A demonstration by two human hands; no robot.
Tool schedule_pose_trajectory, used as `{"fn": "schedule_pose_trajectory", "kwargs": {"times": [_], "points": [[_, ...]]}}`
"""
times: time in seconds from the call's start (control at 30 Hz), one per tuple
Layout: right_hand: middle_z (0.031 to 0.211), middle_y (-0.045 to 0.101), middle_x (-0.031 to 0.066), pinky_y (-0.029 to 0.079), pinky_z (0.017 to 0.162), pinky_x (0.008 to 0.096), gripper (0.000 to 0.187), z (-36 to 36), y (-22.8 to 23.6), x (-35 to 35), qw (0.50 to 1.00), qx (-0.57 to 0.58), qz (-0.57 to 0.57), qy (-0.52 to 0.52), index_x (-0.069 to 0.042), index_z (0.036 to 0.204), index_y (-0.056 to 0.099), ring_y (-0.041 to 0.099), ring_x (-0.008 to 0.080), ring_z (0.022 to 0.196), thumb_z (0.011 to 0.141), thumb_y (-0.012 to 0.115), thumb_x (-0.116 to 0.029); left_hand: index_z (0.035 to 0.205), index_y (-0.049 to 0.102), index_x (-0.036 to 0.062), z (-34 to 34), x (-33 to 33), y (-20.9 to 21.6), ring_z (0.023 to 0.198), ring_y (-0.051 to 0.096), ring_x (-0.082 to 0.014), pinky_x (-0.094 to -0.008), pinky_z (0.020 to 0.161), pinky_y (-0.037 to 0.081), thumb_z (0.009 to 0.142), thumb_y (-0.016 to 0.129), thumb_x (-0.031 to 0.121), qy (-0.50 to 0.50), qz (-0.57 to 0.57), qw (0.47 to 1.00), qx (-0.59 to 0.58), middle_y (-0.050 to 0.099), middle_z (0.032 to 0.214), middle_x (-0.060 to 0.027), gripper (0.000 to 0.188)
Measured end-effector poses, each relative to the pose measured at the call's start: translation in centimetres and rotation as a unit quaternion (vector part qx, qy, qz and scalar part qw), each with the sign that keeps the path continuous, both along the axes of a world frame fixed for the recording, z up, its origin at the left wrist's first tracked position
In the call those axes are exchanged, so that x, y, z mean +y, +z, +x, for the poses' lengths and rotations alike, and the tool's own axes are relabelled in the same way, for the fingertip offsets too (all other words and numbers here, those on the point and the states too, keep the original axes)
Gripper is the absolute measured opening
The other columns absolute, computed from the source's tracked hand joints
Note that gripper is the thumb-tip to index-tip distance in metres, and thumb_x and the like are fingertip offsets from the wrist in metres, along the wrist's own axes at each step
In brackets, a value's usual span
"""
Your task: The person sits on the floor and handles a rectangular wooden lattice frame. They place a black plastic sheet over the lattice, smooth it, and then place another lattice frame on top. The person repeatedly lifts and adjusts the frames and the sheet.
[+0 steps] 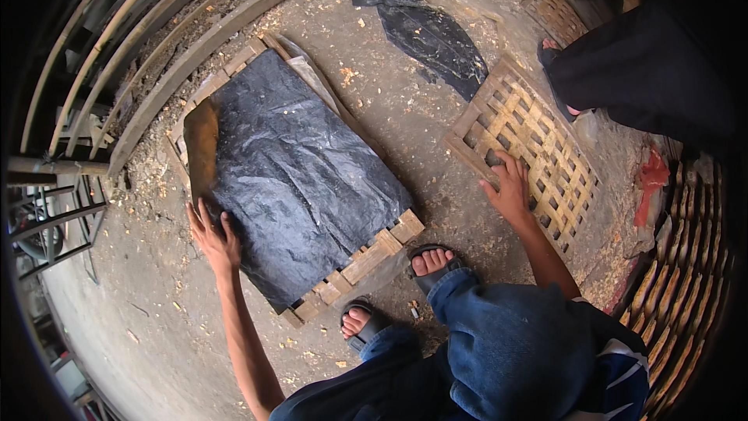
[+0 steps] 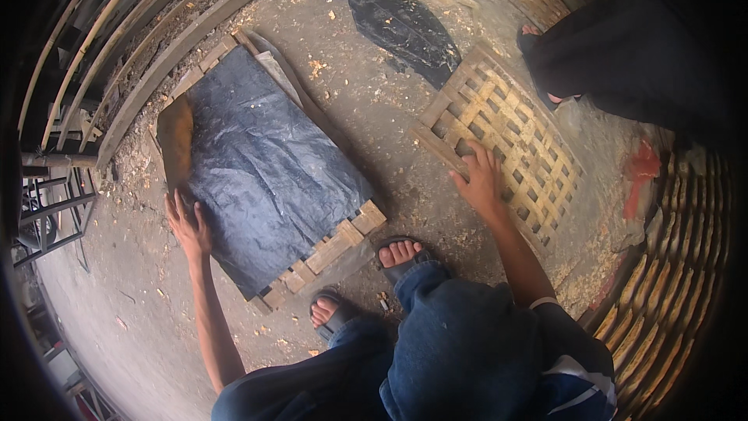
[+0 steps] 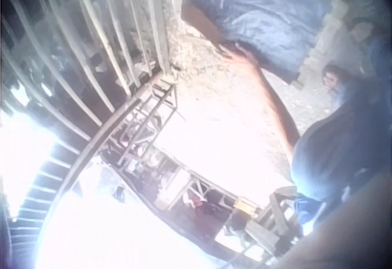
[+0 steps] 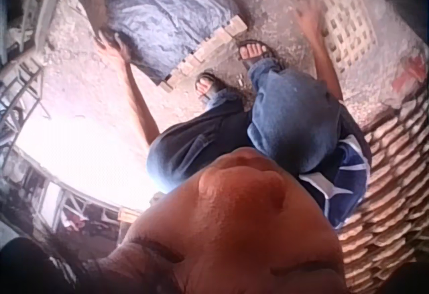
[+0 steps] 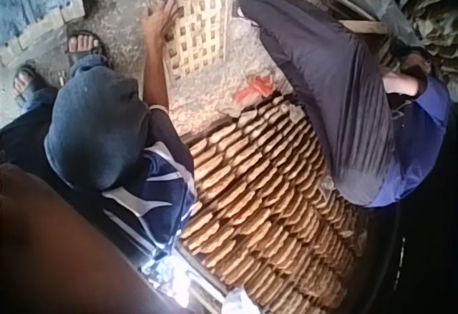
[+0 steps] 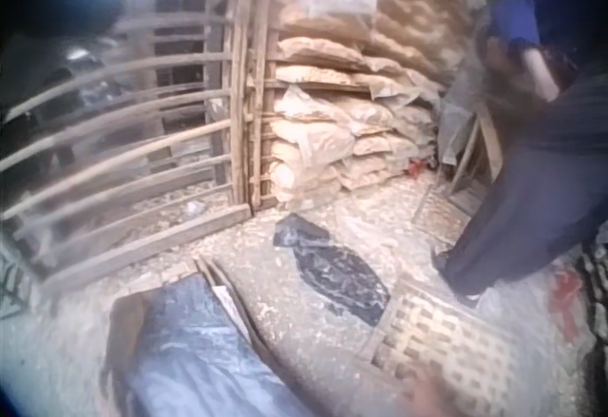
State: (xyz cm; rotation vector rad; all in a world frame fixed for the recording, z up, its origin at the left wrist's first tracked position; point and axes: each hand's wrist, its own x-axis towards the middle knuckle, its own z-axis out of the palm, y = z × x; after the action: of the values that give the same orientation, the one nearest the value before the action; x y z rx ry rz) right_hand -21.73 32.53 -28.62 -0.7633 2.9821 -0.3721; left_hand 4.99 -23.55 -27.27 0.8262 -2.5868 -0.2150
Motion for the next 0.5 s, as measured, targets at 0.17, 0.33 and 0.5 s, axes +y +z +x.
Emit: {"fn": "schedule_pose_trajectory", "kwargs": {"times": [0.17, 0.33, 0.5], "points": [[0.133, 0.055, 0.0189, 0.040, 0.104, 0.0447, 0.032, -2.1, 6.2, -2.2, 0.989, 0.019, -0.130, 0.061, 0.000, 0.096, 0.058, 0.052, 0.0364, 0.124, 0.081, 0.081, -0.016, 0.152, 0.040, 0.0035, 1.1, -0.4, -0.2, 0.139, 0.037, -0.0487, -0.0531, 0.115, 0.031, 0.101, 0.056, 0.028, 0.018, 0.011, 0.998, -0.067, 0.033, 0.156, -0.0296, 0.058], [0.134, 0.056, 0.0182, 0.040, 0.103, 0.0486, 0.032, -5.8, 11.1, -9.4, 0.978, -0.034, -0.181, 0.095, 0.001, 0.093, 0.060, 0.053, 0.0382, 0.125, 0.087, 0.077, -0.026, 0.150, 0.040, -0.0012, 1.0, 0.2, 0.3, 0.140, 0.036, -0.0491, -0.0522, 0.116, 0.032, 0.103, 0.054, 0.031, 0.046, -0.006, 0.994, -0.101, 0.030, 0.156, -0.0318, 0.059], [0.142, 0.051, 0.0219, 0.037, 0.110, 0.0492, 0.031, -5.7, 4.8, -14.5, 0.996, -0.043, -0.028, 0.068, -0.001, 0.096, 0.064, 0.047, 0.0401, 0.133, 0.087, 0.076, -0.028, 0.151, 0.040, 0.0031, 0.7, 1.1, -0.5, 0.144, 0.031, -0.0495, -0.0530, 0.117, 0.031, 0.103, 0.054, 0.031, 0.052, 0.029, 0.997, -0.052, 0.022, 0.161, -0.0308, 0.057]]}}
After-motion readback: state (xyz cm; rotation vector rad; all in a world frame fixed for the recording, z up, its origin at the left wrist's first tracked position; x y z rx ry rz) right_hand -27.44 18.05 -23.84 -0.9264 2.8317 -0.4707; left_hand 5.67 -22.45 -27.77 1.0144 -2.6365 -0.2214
